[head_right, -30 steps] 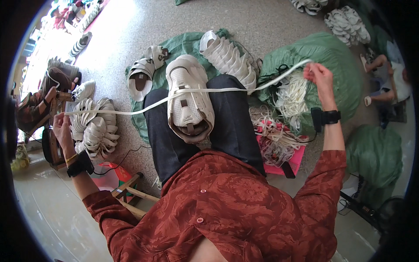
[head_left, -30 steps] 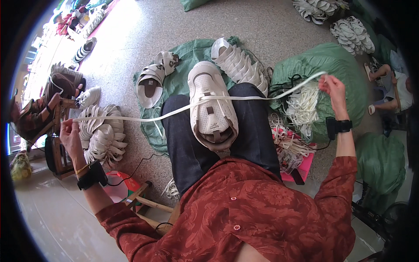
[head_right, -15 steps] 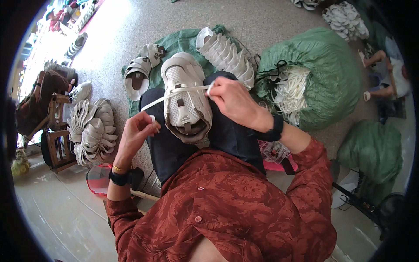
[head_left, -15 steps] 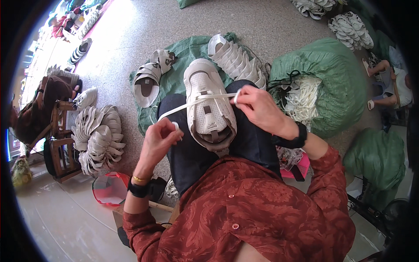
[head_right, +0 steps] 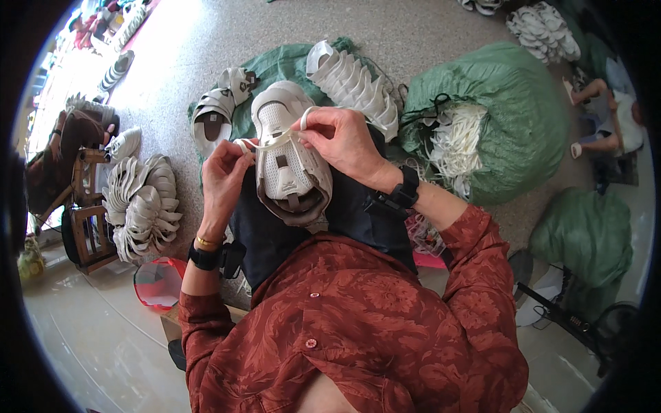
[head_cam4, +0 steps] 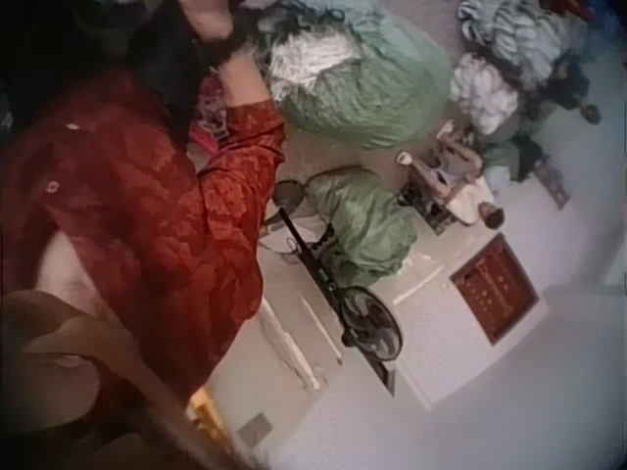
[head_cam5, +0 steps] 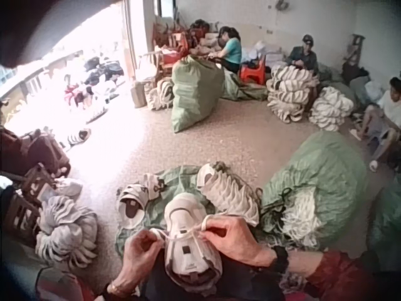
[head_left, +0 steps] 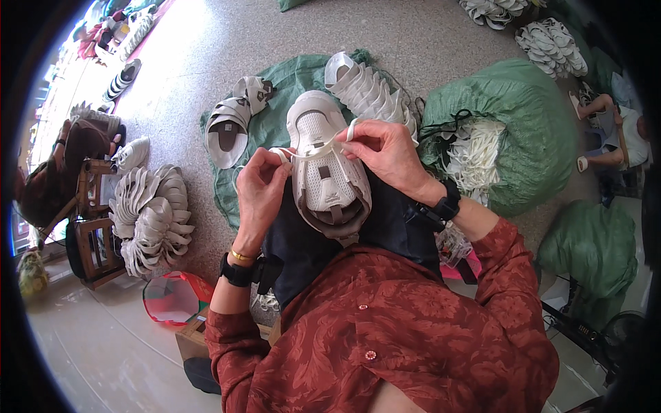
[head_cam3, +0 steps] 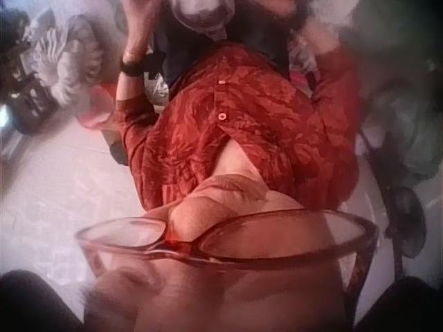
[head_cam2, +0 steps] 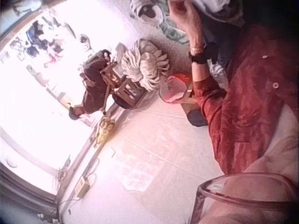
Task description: Lacing a white shoe in a shoe manufacturing workshop.
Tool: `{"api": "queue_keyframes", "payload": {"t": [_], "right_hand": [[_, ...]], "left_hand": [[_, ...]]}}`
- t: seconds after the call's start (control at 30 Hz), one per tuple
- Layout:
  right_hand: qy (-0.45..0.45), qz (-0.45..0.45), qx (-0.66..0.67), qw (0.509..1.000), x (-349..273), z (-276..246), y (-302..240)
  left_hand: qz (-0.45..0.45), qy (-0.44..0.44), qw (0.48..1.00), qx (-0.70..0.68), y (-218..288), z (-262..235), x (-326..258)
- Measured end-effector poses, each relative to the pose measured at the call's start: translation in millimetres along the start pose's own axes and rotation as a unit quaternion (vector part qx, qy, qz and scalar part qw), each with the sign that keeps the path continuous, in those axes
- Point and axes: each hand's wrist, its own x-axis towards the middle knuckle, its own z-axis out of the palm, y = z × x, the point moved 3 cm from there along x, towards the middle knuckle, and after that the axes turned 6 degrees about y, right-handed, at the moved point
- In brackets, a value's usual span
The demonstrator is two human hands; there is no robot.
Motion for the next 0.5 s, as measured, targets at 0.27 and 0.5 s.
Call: {"api": "queue_keyframes", "payload": {"t": [0.27,0.5], "right_hand": [[-0.013,-0.03,-0.124,0.992,0,4,-8],[-0.025,0.004,-0.1,0.995,-1,3,2]], "left_hand": [[-0.034,-0.006,0.992,-0.121,12,6,-1],[-0.014,-0.013,0.982,-0.187,14,11,1]]}}
